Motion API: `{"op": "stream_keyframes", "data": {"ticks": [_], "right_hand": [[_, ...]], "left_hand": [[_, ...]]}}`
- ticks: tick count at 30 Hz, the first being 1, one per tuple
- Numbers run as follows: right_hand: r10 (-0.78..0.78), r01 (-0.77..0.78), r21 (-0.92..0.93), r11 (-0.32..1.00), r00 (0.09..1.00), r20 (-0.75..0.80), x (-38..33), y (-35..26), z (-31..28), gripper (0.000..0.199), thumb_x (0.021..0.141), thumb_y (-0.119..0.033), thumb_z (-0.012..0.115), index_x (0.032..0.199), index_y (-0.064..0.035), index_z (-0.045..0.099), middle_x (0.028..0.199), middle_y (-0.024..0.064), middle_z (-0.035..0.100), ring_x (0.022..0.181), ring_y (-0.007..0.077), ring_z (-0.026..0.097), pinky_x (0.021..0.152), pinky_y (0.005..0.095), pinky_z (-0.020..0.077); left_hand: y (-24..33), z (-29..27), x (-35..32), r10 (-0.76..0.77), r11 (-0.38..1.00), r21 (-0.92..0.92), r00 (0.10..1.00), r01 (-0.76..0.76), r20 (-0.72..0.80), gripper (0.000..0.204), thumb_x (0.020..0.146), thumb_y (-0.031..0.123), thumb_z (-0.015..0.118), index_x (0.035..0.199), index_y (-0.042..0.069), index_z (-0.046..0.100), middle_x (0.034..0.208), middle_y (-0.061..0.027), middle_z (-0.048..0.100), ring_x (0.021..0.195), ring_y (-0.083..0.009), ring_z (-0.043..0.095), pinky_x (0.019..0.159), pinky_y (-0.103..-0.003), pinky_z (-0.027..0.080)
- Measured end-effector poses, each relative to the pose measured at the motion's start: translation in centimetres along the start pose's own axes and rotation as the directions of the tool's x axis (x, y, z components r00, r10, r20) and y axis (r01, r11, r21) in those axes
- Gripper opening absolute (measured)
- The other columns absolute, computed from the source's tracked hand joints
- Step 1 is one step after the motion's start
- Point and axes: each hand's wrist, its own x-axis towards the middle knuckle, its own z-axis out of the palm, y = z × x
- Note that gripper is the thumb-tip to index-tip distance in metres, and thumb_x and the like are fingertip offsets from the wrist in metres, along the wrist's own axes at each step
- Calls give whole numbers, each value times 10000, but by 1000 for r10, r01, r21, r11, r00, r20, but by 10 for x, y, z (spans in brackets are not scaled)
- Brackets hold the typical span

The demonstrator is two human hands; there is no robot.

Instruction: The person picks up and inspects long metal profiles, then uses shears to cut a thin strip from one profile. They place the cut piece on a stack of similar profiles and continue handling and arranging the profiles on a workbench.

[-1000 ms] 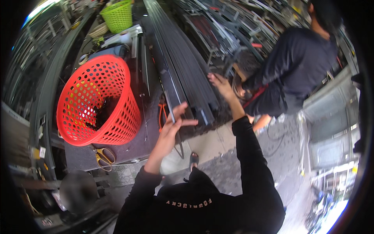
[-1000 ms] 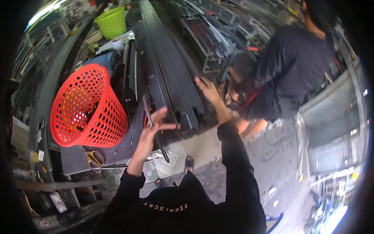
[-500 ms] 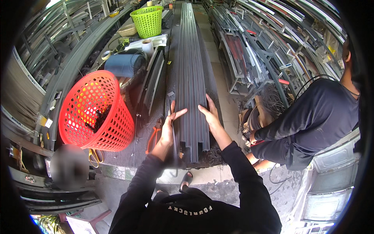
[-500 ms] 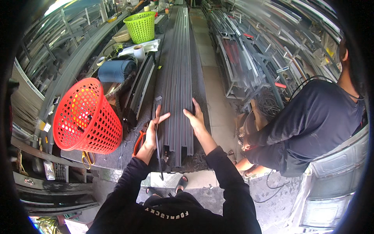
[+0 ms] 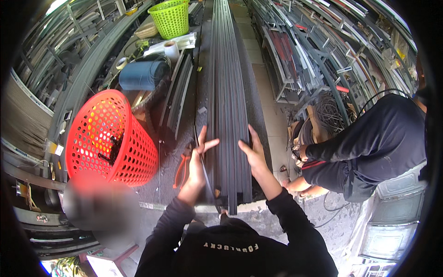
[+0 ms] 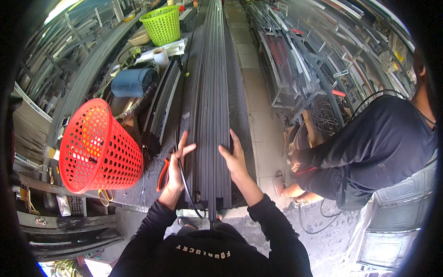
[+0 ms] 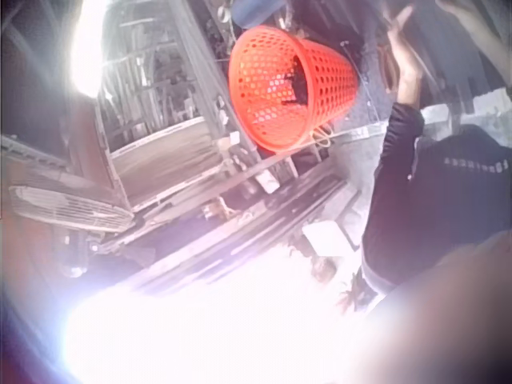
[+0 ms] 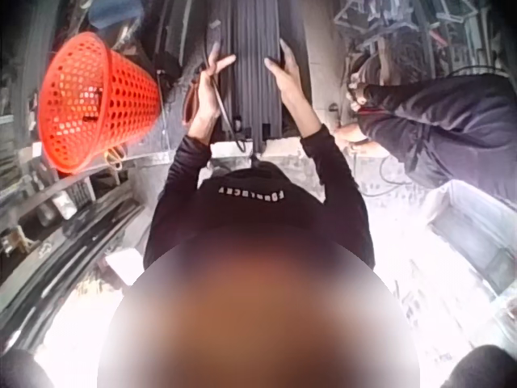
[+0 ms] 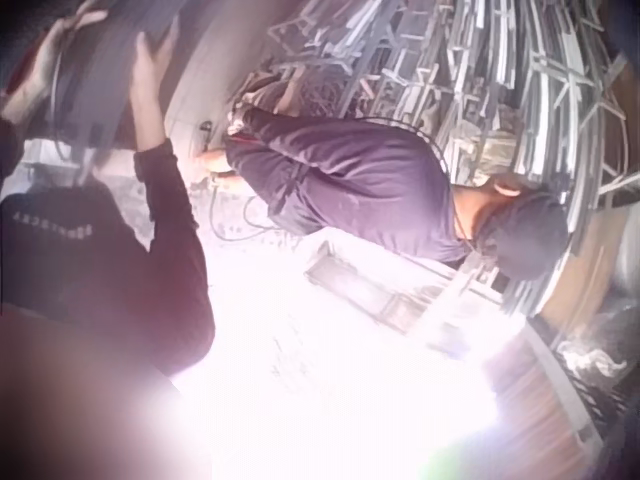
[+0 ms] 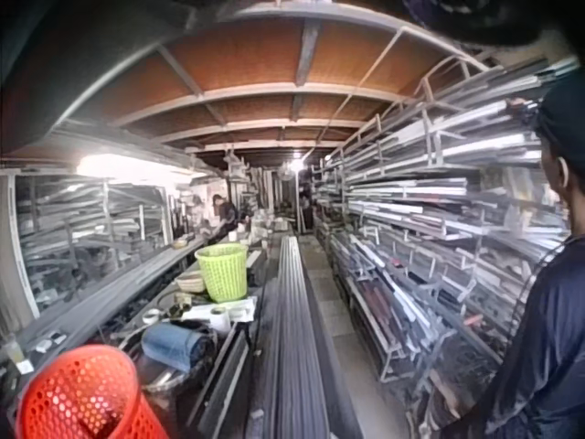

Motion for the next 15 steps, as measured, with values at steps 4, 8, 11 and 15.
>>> {"op": "stream_keyframes", "data": {"ticks": [4,8,11,15], "right_hand": [[-136,135,-125,983,991,-2,23,7,0,674,920,-263,672,1469,-36,353,1463,184,427,1351,287,414,1115,389,332],[-110,89,-312,946,993,-49,19,-3,-1,613,935,-297,641,1418,6,415,1442,236,451,1346,342,430,1103,413,347],[-350,283,-491,824,936,-47,-37,-26,1,542,945,-292,621,1366,12,464,1361,211,532,1296,311,487,1074,393,378],[-196,266,-39,963,793,577,-156,-55,16,458,936,-241,639,1307,-2,517,1234,160,612,1161,261,581,1004,368,430]], "left_hand": [[-5,-5,8,137,945,301,991,-132,3,594,1001,364,271,1467,6,359,1446,-161,479,1392,-261,362,1203,-423,119],[16,9,-20,301,785,541,949,-301,91,621,1025,421,245,1425,-40,360,1273,-146,609,1458,-250,233,1202,-440,50],[51,30,-62,334,739,536,913,-409,235,618,1025,457,290,1353,-53,405,1319,-171,542,1458,-269,242,1193,-457,67],[85,49,-116,277,746,464,856,-478,437,579,1033,400,339,1103,-46,702,1547,-234,276,1439,-376,267,1155,-494,216]]}}
